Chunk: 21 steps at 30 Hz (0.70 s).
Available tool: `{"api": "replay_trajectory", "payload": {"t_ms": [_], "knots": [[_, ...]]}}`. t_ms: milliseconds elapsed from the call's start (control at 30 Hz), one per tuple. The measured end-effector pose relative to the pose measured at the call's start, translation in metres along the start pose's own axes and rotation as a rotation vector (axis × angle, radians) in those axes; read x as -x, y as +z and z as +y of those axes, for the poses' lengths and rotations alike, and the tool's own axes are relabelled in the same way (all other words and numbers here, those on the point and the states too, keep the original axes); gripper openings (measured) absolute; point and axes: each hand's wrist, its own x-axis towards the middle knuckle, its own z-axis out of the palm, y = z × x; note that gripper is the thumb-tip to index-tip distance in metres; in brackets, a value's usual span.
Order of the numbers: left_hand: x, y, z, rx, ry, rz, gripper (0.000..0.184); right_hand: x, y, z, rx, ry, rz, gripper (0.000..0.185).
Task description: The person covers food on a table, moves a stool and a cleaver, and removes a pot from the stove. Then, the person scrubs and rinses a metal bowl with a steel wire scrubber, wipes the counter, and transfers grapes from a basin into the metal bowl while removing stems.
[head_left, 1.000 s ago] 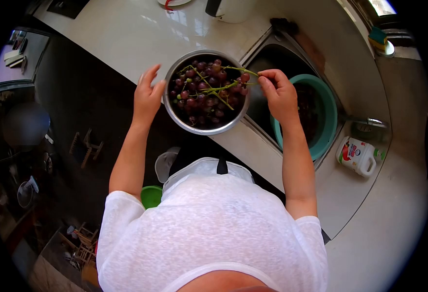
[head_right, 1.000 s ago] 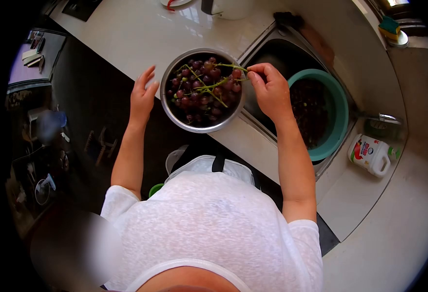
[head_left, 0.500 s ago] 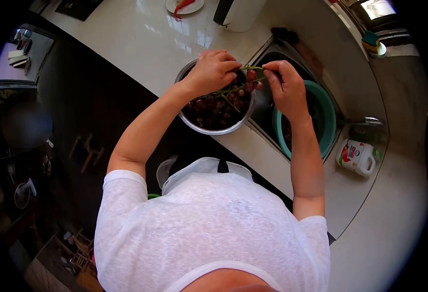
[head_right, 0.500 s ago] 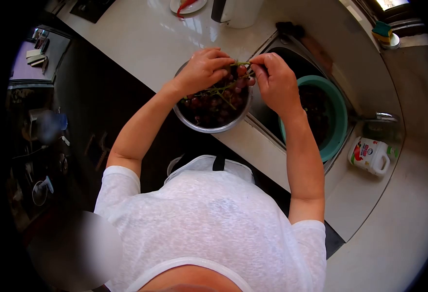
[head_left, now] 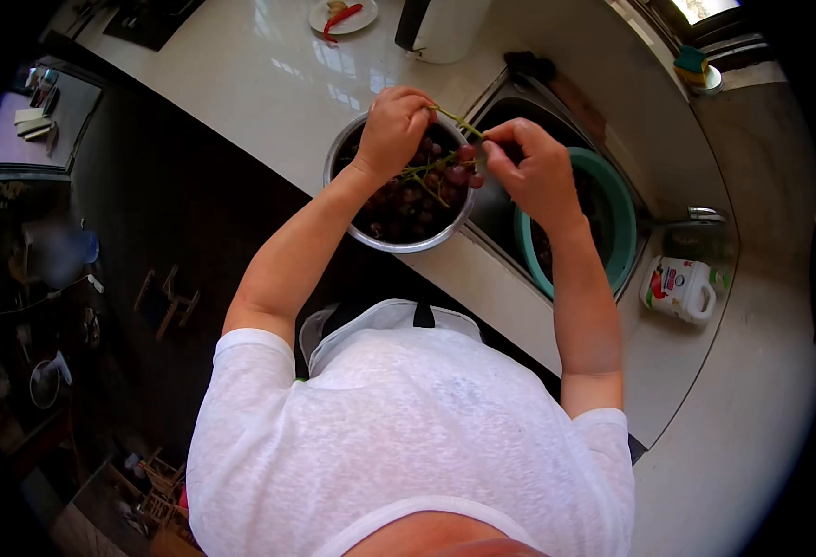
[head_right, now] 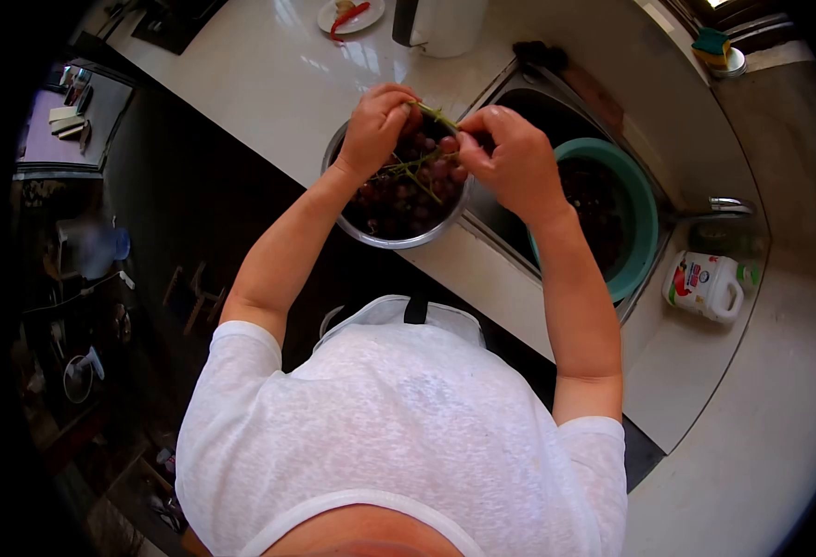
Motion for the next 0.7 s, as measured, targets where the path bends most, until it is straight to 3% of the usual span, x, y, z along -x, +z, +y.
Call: {"api": "replay_trajectory", "payload": {"t_ms": [67, 100, 167, 200, 267, 300, 367, 500, 600, 700], "knots": [[-0.001, 0.001, 0.002, 0.404, -0.377, 0.044, 0.017, 0.007, 0.01, 0.006, 0.056, -0.042, 0.018, 0.009], [0.0, 0.001, 0.003, 0.405, -0.375, 0.045, 0.017, 0.009, 0.016, 0.01, 0.097, -0.089, 0.03, 0.009], [0.001, 0.0, 0.008, 0.822, -0.623, 0.108, 0.019, 0.014, 0.02, 0.012, 0.056, -0.034, 0.051, 0.009], [0.001, -0.002, 0.011, 0.822, -0.62, 0.108, 0.019, 0.016, 0.021, 0.012, 0.013, 0.023, 0.07, 0.009], [-0.001, -0.007, 0.017, 1.046, -0.802, 0.104, 0.016, 0.016, 0.021, 0.012, -0.021, 0.033, 0.092, 0.009], [0.0, -0.005, 0.017, 1.042, -0.798, 0.103, 0.016, 0.016, 0.021, 0.012, -0.056, 0.044, 0.116, 0.01], [0.002, 0.001, 0.013, 0.645, -0.643, 0.106, 0.016, 0.017, 0.022, 0.009, -0.053, 0.045, 0.117, 0.01], [0.005, 0.012, -0.005, 0.54, -0.601, 0.132, 0.015, 0.019, 0.028, 0.01, -0.025, 0.042, 0.121, 0.01], [0.006, 0.009, 0.0, 0.729, -0.778, 0.08, 0.015, 0.021, 0.027, 0.01, -0.029, 0.055, 0.14, 0.009], [0.012, 0.002, -0.009, 0.556, -0.596, -0.104, 0.014, 0.018, 0.016, 0.008, -0.05, 0.111, 0.168, 0.008]]}}
